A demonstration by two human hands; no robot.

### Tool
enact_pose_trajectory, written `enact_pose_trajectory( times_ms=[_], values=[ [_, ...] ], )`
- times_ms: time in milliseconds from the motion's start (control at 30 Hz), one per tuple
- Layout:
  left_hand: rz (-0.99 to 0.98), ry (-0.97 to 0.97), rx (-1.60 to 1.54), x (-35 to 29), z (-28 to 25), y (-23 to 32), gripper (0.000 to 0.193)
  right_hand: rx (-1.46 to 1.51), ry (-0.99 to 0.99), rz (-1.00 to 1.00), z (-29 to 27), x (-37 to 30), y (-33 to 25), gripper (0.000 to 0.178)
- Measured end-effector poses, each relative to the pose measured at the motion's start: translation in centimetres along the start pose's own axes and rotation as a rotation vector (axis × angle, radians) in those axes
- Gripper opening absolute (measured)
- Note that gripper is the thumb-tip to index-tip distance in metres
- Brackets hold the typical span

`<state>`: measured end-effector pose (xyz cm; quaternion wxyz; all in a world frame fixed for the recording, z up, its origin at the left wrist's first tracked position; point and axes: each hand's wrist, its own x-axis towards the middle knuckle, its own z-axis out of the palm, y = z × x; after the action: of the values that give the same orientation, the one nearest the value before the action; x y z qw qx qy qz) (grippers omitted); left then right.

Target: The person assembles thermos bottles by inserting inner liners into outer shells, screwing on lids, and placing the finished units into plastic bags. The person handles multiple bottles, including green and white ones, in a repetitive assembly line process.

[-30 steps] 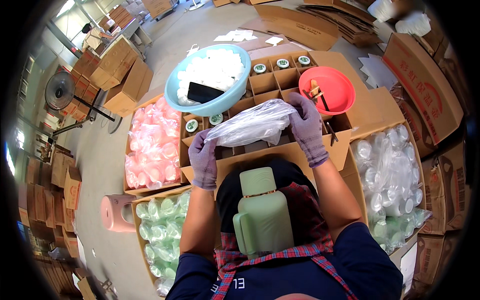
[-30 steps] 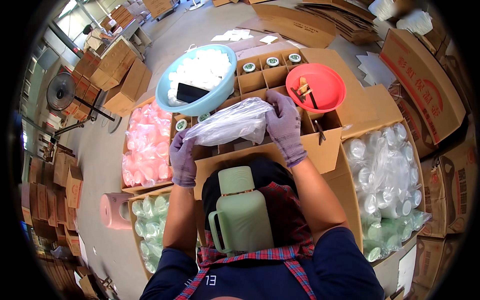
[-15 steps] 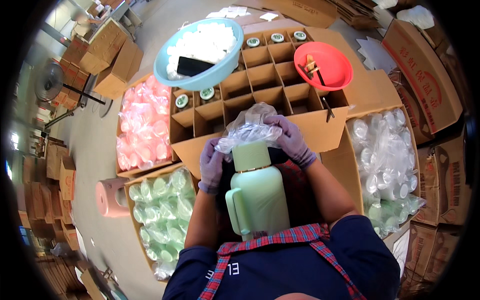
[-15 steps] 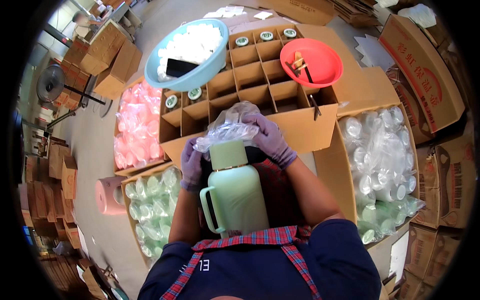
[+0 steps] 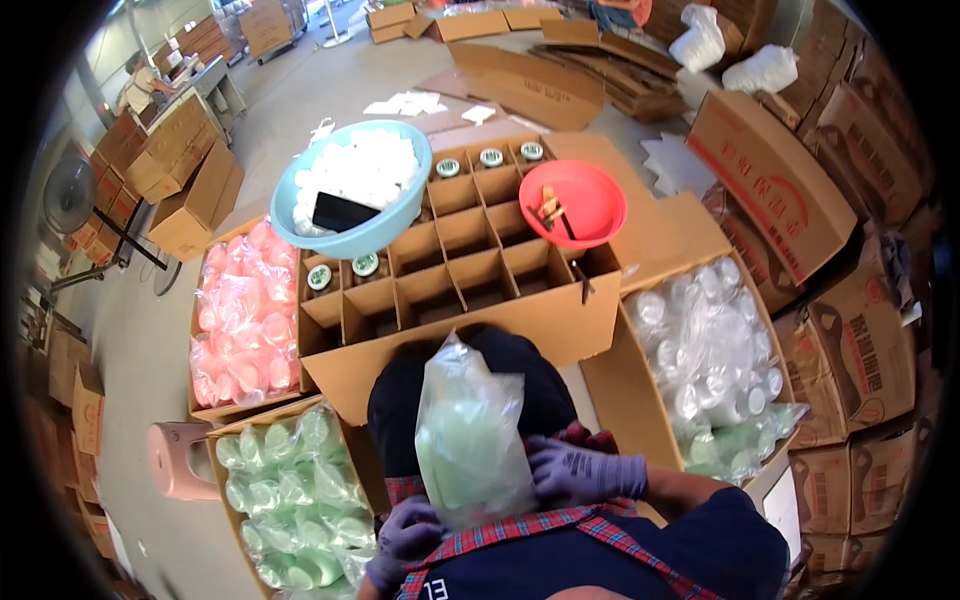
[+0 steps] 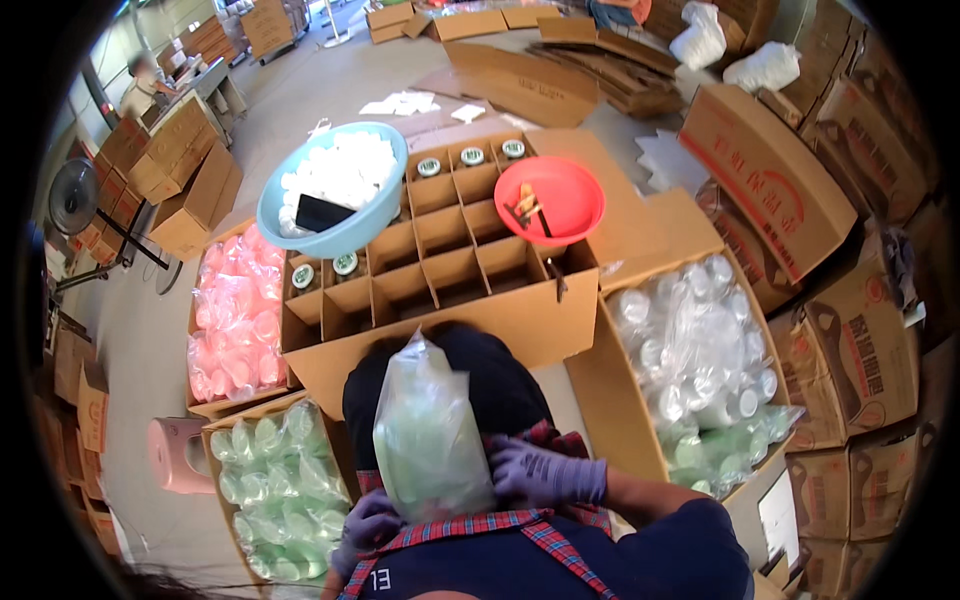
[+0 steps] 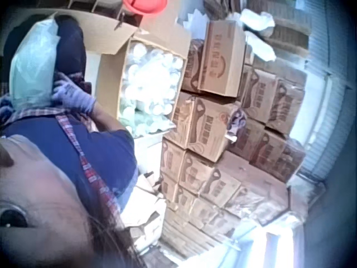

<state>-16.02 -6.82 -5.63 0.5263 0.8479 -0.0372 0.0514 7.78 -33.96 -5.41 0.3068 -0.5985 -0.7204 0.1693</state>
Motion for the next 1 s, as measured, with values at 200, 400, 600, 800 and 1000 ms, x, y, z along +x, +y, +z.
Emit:
enact_pose_trajectory(
  times_ms=[200, 400, 600, 800, 1000],
  values=[
    [-0.134, -0.378, -0.221, -1.2, -4.8, 0.6, 0.025, 0.044, 0.139, 0.231, -7.8, 2.8, -2.0, 0.017],
    [-0.401, 0.364, -0.47, 1.3, -4.4, 5.3, 0.02, -0.353, 0.314, -0.346, -7.9, 14.2, -2.3, 0.042],
    [-0.037, 0.093, -0.204, 1.7, 1.5, -0.3, 0.1, -0.429, -0.136, -0.14, -5.6, 15.0, 1.1, 0.02],
    [0.036, 0.432, 0.18, 4.1, 0.2, 2.3, 0.08, -0.331, 0.25, 0.129, -10.5, 9.9, -0.6, 0.037],
    [0.107, 0.522, 0.139, 10.6, -0.6, 2.5, 0.032, -0.172, 0.459, 0.358, -9.4, 2.8, -2.5, 0.048]
  ],
)
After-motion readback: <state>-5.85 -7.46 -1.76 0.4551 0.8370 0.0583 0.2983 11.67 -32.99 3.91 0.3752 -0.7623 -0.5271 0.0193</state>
